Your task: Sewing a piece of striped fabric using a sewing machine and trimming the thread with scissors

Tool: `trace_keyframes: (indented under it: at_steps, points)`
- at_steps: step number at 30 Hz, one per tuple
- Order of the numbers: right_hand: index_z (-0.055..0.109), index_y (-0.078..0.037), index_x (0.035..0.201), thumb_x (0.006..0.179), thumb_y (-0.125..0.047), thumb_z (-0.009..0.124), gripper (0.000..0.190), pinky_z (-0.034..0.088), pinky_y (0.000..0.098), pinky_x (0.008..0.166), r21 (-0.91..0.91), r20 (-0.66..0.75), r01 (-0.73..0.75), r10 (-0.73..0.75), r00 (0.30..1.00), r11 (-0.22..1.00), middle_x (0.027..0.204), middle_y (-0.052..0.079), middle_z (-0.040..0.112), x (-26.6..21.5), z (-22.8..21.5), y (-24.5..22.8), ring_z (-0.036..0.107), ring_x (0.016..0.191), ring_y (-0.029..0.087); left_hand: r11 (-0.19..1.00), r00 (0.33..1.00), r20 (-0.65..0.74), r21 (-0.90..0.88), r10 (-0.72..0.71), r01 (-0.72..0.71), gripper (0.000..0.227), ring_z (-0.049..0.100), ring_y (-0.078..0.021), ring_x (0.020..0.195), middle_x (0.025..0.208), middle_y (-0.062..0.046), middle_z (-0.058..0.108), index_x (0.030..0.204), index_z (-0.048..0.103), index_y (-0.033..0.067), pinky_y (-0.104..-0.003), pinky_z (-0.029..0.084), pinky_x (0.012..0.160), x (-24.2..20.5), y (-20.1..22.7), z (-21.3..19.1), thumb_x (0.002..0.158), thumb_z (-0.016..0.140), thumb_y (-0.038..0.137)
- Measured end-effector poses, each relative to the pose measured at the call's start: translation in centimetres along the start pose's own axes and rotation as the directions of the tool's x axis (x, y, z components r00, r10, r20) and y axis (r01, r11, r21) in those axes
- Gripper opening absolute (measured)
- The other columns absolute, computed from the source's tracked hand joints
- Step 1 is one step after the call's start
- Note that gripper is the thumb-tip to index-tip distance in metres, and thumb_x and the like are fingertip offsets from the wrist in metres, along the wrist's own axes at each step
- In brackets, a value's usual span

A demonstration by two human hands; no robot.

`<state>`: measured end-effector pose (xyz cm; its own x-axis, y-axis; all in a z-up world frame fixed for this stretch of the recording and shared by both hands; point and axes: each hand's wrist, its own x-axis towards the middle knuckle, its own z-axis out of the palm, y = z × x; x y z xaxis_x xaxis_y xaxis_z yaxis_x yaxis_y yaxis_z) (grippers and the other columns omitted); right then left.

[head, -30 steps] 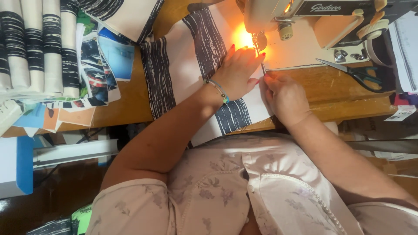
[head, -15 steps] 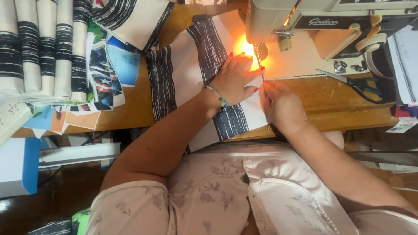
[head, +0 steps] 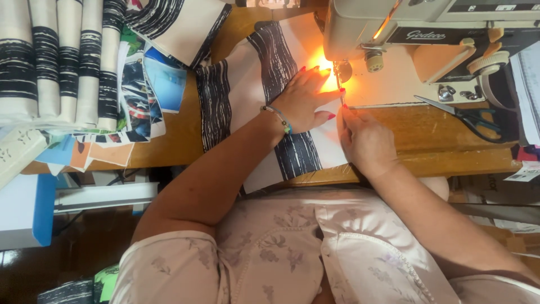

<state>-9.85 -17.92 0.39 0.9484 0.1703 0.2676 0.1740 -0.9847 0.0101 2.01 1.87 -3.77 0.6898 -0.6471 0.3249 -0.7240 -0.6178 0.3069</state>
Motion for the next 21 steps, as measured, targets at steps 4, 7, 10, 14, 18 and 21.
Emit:
trace_keyframes:
  at_steps: [4, 7, 10, 14, 18, 21]
  points:
    - [0.071, -0.032, 0.134, 0.088, -0.035, 0.064, 0.047, 0.062, 0.0463, 0.069, 0.019, 0.024, -0.040, 0.039, 0.999, 0.999, 0.094, -0.001, 0.065, 0.3, 0.1, -0.3, 0.074, 0.086, 0.030, 1.000, 1.000, 0.013, 0.003, 0.001, -0.001, 0.056, 0.026, -0.0351, 0.153, 0.160, -0.007, 0.038, 0.142, 0.057, 0.0459, -0.052, 0.016, 0.129, 0.1, -0.2, -0.2, 0.088, 0.063, 0.061]
    - [0.072, -0.034, 0.131, 0.087, -0.037, 0.063, 0.044, 0.061, 0.0470, 0.067, -0.002, 0.014, -0.037, 0.037, 0.999, 0.999, 0.092, -0.001, 0.065, 0.4, 0.2, -0.1, 0.073, 0.085, 0.029, 1.000, 1.000, 0.009, -0.013, -0.001, 0.001, 0.056, 0.026, -0.0346, 0.153, 0.160, -0.007, 0.038, 0.142, 0.057, 0.0458, -0.051, 0.016, 0.129, 0.2, -0.4, -0.2, 0.088, 0.065, 0.061]
    - [0.073, -0.034, 0.129, 0.089, -0.035, 0.063, 0.041, 0.061, 0.0474, 0.069, 0.015, 0.014, -0.052, 0.052, 0.999, 0.999, 0.091, -0.001, 0.065, 0.7, 0.0, -0.1, 0.073, 0.086, 0.030, 1.000, 1.000, 0.011, -0.011, 0.005, -0.005, 0.054, 0.025, -0.0348, 0.153, 0.160, -0.008, 0.038, 0.141, 0.060, 0.0432, -0.051, 0.015, 0.129, 0.4, -0.5, -0.5, 0.090, 0.063, 0.061]
    - [0.072, -0.036, 0.128, 0.091, -0.037, 0.062, 0.038, 0.061, 0.0476, 0.070, 0.034, 0.017, -0.060, 0.060, 0.998, 0.998, 0.090, -0.002, 0.064, 1.1, -0.5, -0.6, 0.072, 0.087, 0.030, 0.999, 0.996, -0.083, -0.020, 0.042, -0.044, 0.051, 0.031, -0.0365, 0.150, 0.157, -0.008, 0.042, 0.136, 0.065, 0.0408, -0.053, 0.018, 0.128, 0.5, -1.2, 0.3, 0.088, 0.068, 0.060]
    - [0.075, -0.033, 0.115, 0.089, -0.033, 0.064, 0.028, 0.061, 0.0440, 0.066, 0.022, -0.003, -0.045, 0.046, 0.999, 0.999, 0.083, -0.003, 0.061, 1.6, -0.1, -0.4, 0.072, 0.081, 0.027, 0.997, 0.991, -0.113, -0.030, 0.068, -0.072, 0.051, 0.031, -0.0364, 0.150, 0.156, -0.008, 0.043, 0.133, 0.067, 0.0396, -0.055, 0.019, 0.127, 0.8, -1.8, 0.5, 0.088, 0.067, 0.063]
    - [0.075, -0.031, 0.114, 0.090, -0.033, 0.064, 0.027, 0.060, 0.0438, 0.064, 0.024, -0.012, -0.046, 0.046, 0.999, 0.999, 0.082, -0.003, 0.060, 2.0, -0.2, -0.4, 0.072, 0.079, 0.027, 0.996, 0.987, -0.136, -0.011, 0.087, -0.089, 0.050, 0.032, -0.0364, 0.149, 0.155, -0.008, 0.044, 0.132, 0.068, 0.0390, -0.056, 0.020, 0.126, 1.0, -2.1, 0.4, 0.088, 0.068, 0.063]
